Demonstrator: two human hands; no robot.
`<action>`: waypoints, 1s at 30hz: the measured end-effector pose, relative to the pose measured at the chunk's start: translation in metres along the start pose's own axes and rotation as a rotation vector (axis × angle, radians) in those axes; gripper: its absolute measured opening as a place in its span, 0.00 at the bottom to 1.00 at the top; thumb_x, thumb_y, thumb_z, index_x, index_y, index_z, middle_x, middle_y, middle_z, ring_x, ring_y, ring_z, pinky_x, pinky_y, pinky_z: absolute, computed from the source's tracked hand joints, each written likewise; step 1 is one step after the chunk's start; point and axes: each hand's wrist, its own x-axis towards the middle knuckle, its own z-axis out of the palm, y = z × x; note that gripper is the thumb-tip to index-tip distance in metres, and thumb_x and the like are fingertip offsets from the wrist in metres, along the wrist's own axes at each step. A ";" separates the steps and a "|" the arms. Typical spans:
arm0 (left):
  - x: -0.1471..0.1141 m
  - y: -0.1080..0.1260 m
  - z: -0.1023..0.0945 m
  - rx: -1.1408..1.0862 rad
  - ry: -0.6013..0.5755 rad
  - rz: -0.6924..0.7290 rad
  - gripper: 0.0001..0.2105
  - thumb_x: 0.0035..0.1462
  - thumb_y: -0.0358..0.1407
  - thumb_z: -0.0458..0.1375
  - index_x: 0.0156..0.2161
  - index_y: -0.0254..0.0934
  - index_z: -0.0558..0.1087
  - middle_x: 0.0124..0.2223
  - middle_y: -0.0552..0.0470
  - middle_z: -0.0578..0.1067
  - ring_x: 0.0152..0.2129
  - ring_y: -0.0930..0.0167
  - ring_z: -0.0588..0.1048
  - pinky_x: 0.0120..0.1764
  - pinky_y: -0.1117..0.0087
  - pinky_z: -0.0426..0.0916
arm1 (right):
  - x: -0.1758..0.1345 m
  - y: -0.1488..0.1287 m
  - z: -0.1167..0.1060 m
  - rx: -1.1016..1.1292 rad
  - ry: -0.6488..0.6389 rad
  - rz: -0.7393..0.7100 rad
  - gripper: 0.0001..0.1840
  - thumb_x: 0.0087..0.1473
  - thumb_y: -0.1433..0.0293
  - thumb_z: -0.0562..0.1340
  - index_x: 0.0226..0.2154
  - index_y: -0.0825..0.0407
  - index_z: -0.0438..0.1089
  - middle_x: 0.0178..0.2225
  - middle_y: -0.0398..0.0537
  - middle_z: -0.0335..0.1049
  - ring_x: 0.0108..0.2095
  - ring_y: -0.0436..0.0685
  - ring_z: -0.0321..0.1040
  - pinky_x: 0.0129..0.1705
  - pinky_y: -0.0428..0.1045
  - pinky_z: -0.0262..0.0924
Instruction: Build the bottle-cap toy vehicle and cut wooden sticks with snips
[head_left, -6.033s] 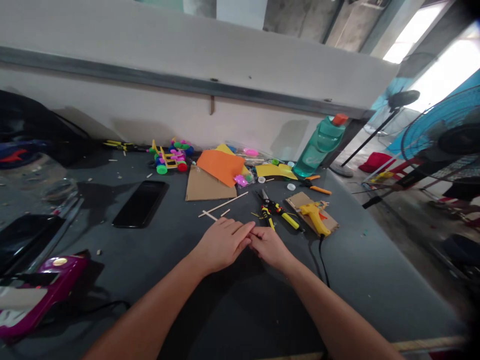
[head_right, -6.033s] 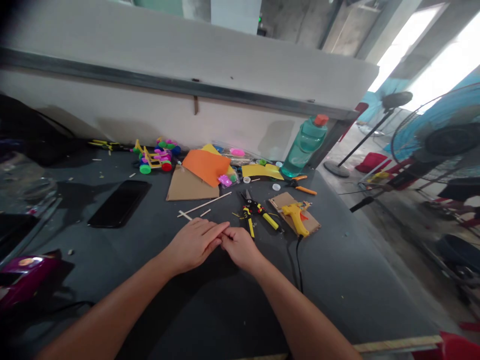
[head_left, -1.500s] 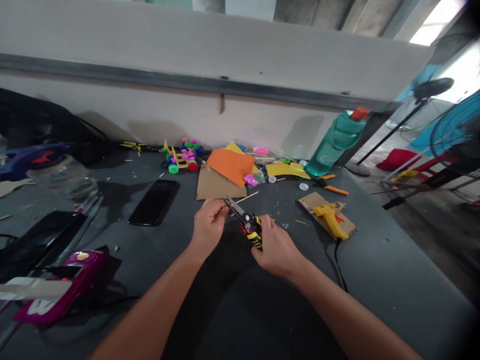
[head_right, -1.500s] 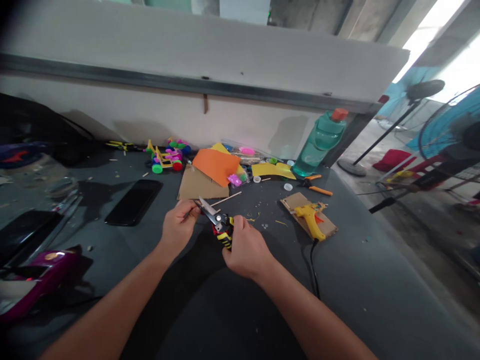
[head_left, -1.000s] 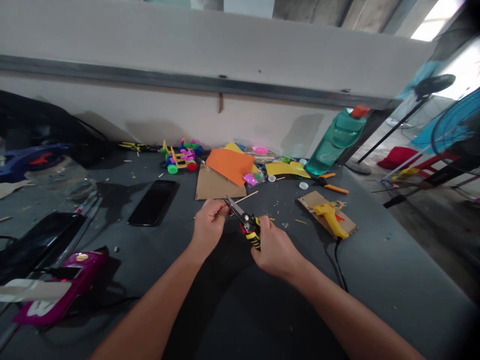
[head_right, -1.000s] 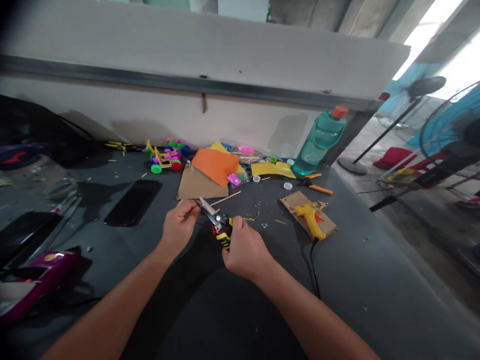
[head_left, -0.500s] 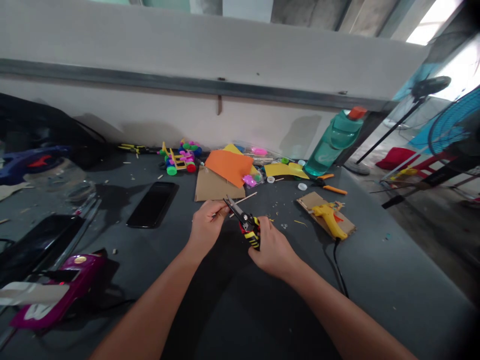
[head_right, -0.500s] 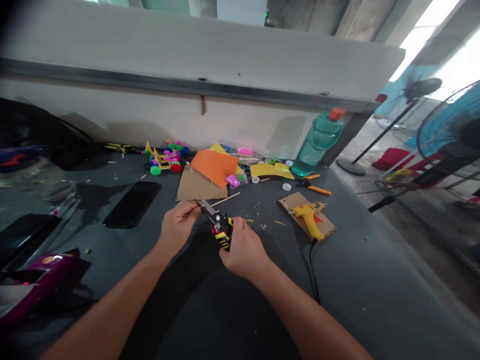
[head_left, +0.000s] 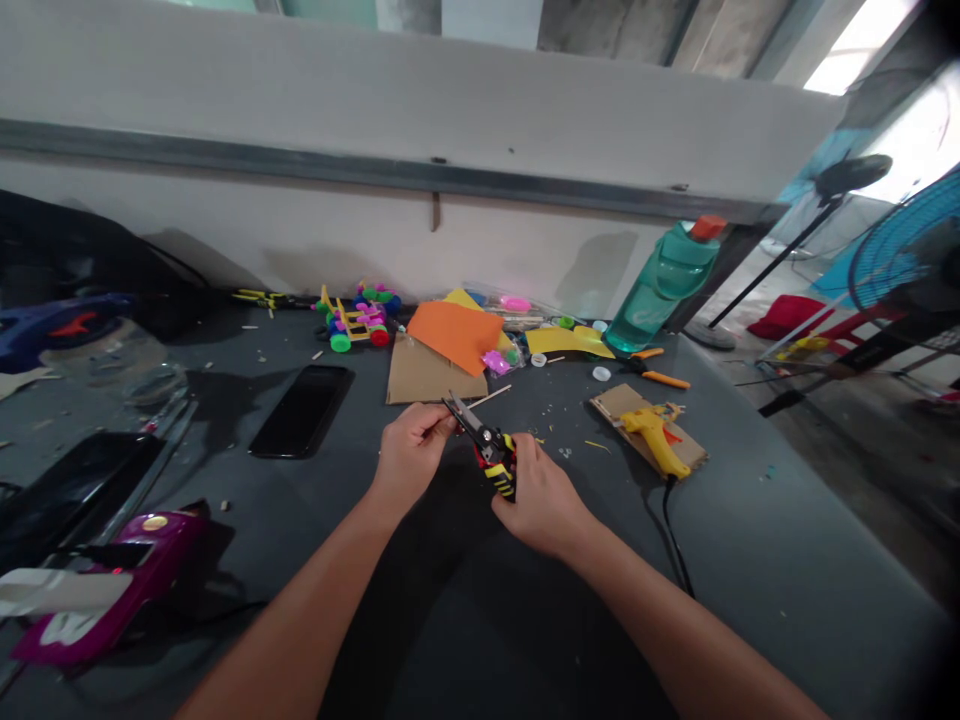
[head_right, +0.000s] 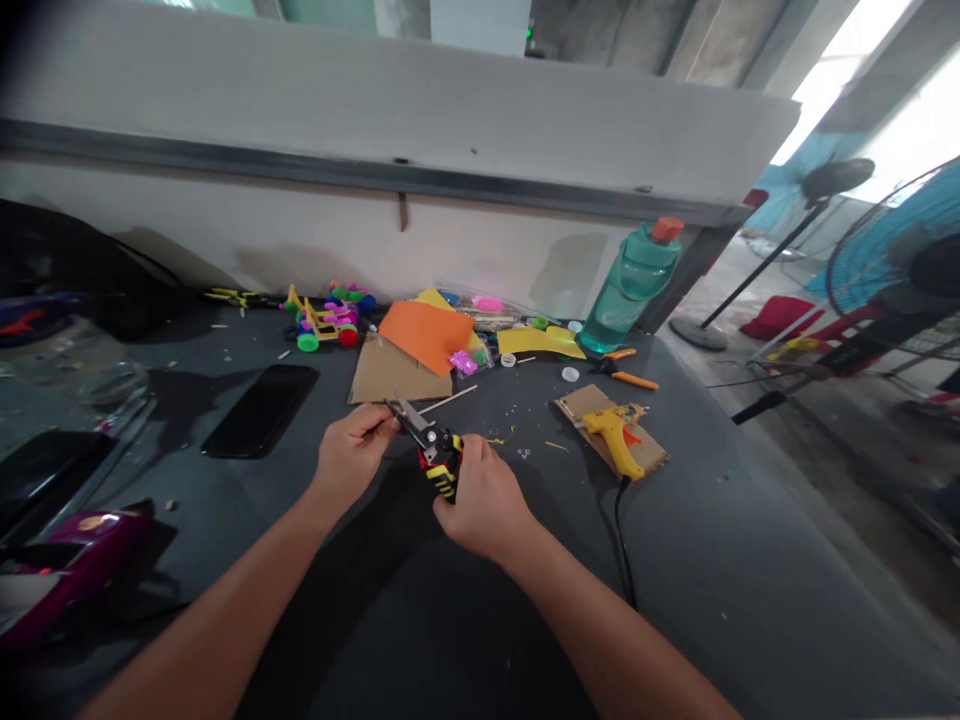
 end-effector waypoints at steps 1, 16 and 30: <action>0.000 0.000 0.000 -0.003 0.002 -0.004 0.08 0.54 0.36 0.54 0.29 0.37 0.74 0.26 0.54 0.71 0.23 0.73 0.68 0.28 0.74 0.62 | 0.000 0.000 0.000 0.000 0.003 0.001 0.24 0.40 0.70 0.57 0.43 0.54 0.52 0.38 0.53 0.63 0.38 0.58 0.64 0.39 0.51 0.58; -0.001 -0.002 0.001 -0.037 0.020 -0.030 0.09 0.55 0.37 0.53 0.29 0.37 0.73 0.27 0.54 0.73 0.23 0.73 0.69 0.28 0.74 0.62 | 0.005 -0.004 0.002 -0.122 -0.078 0.015 0.19 0.41 0.68 0.56 0.38 0.54 0.51 0.31 0.52 0.66 0.27 0.57 0.66 0.29 0.49 0.56; 0.000 0.004 -0.002 -0.100 -0.027 -0.063 0.08 0.55 0.34 0.53 0.28 0.36 0.73 0.27 0.55 0.74 0.25 0.73 0.70 0.30 0.74 0.63 | 0.002 -0.004 0.001 -0.137 -0.053 0.006 0.18 0.43 0.69 0.56 0.37 0.53 0.50 0.30 0.52 0.66 0.27 0.59 0.68 0.28 0.49 0.54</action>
